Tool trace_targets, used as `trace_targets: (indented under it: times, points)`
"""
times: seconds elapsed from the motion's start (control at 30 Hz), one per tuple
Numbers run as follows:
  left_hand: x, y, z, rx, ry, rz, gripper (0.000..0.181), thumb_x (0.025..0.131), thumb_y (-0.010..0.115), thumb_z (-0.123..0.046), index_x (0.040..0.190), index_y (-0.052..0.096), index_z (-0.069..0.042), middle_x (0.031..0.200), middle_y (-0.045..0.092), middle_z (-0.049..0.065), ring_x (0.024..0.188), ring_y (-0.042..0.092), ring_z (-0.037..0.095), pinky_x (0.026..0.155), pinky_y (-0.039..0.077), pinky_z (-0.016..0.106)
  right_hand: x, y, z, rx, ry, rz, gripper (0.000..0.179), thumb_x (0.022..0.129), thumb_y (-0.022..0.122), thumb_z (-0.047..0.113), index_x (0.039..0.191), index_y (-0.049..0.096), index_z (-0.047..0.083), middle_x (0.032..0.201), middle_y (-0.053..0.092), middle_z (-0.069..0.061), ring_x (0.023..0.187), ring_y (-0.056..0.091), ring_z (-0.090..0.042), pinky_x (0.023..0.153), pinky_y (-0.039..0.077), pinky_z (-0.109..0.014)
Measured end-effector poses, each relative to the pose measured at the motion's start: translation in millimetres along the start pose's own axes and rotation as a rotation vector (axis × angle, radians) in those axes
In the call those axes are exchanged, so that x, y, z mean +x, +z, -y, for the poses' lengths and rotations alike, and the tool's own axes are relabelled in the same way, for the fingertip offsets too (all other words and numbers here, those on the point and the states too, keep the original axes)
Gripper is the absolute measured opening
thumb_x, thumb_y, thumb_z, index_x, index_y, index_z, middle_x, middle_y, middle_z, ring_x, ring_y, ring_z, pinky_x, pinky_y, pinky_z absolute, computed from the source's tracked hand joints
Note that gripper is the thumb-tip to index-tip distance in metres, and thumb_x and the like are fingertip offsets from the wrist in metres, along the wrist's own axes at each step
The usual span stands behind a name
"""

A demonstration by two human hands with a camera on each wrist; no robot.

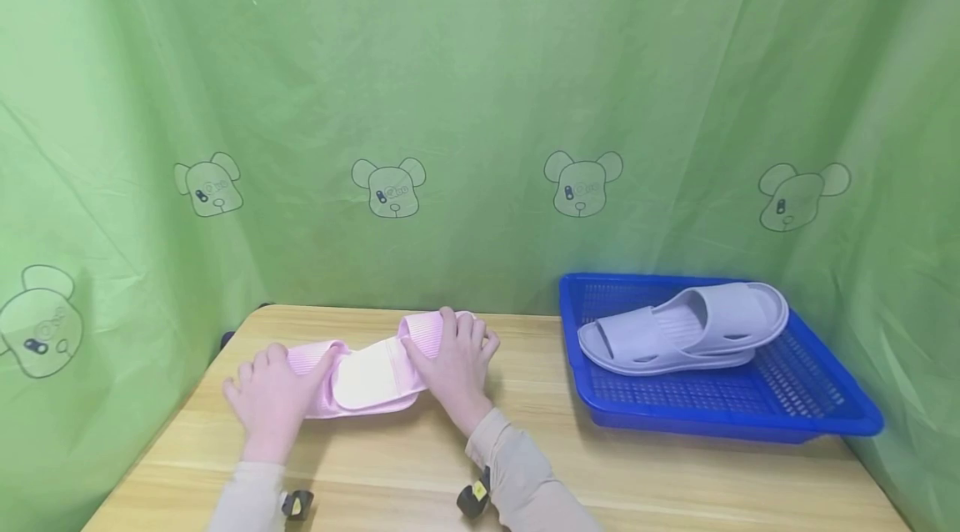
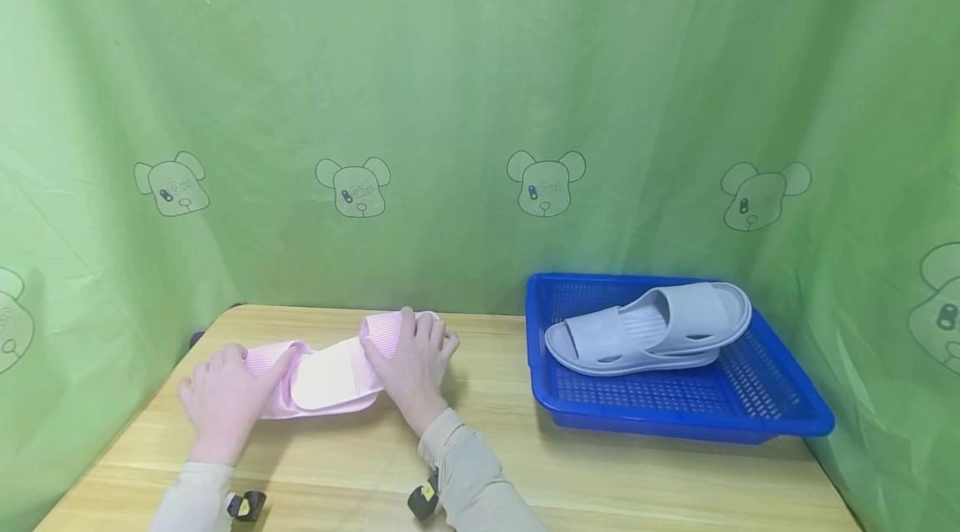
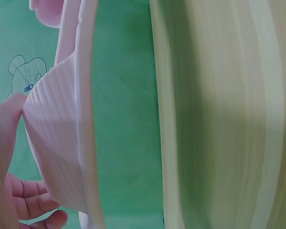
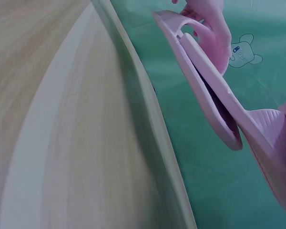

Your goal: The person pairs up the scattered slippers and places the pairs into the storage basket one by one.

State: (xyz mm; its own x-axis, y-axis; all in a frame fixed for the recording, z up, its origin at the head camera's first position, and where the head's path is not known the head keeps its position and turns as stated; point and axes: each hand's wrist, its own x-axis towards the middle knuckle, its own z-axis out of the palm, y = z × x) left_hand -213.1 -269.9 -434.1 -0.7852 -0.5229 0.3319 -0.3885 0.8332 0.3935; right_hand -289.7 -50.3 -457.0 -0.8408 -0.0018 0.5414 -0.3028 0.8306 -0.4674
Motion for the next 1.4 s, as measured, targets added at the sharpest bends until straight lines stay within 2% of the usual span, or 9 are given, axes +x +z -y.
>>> trace_targets:
  times: [0.2,0.6,1.0,1.17,1.4]
  points:
    - [-1.1,4.0,-0.9,-0.006,0.008,-0.031,0.093,0.069,0.048,-0.090,0.094,0.054,-0.001,0.092,0.062,0.023,0.088,0.052,0.040,0.079,0.034,0.052,-2.3,-1,3,0.016,-0.023,-0.007,0.077,0.078,0.060,0.072,0.129,0.051,0.015,0.112,0.054,-0.006,0.104,0.043,-0.025,0.094,0.027,-0.048]
    - [0.2,1.0,0.6,0.003,-0.014,-0.026,0.092,0.071,0.048,-0.089,0.093,0.055,0.000,0.090,0.062,0.023,0.085,0.052,0.039,0.078,0.035,0.049,-2.0,-2,4,0.029,-0.082,0.016,0.068,0.085,0.057,0.066,0.130,0.052,0.016,0.112,0.056,-0.005,0.107,0.045,-0.022,0.097,0.028,-0.048]
    - [3.5,-5.3,3.8,0.001,-0.053,-0.008,0.095,0.071,0.047,-0.090,0.099,0.055,0.001,0.096,0.062,0.024,0.087,0.050,0.038,0.077,0.034,0.050,-4.2,-8,7,0.099,-0.197,0.001,0.057,0.090,0.056,0.057,0.128,0.055,0.015,0.109,0.060,-0.005,0.103,0.047,-0.021,0.097,0.028,-0.045]
    - [4.3,-6.9,5.3,-0.009,-0.055,-0.012,0.094,0.071,0.047,-0.089,0.099,0.055,0.000,0.096,0.062,0.024,0.087,0.050,0.039,0.076,0.033,0.049,-5.2,-10,9,0.106,-0.236,0.019,0.059,0.089,0.057,0.056,0.130,0.056,0.013,0.108,0.062,-0.005,0.101,0.048,-0.021,0.097,0.030,-0.045]
    - [4.5,-7.9,6.5,-0.010,-0.053,-0.010,0.094,0.072,0.045,-0.089,0.099,0.054,0.000,0.096,0.062,0.023,0.087,0.049,0.038,0.076,0.032,0.049,-6.5,-14,12,0.052,-0.292,0.100,0.069,0.086,0.057,0.064,0.136,0.052,0.016,0.111,0.063,-0.004,0.103,0.049,-0.020,0.096,0.034,-0.044]
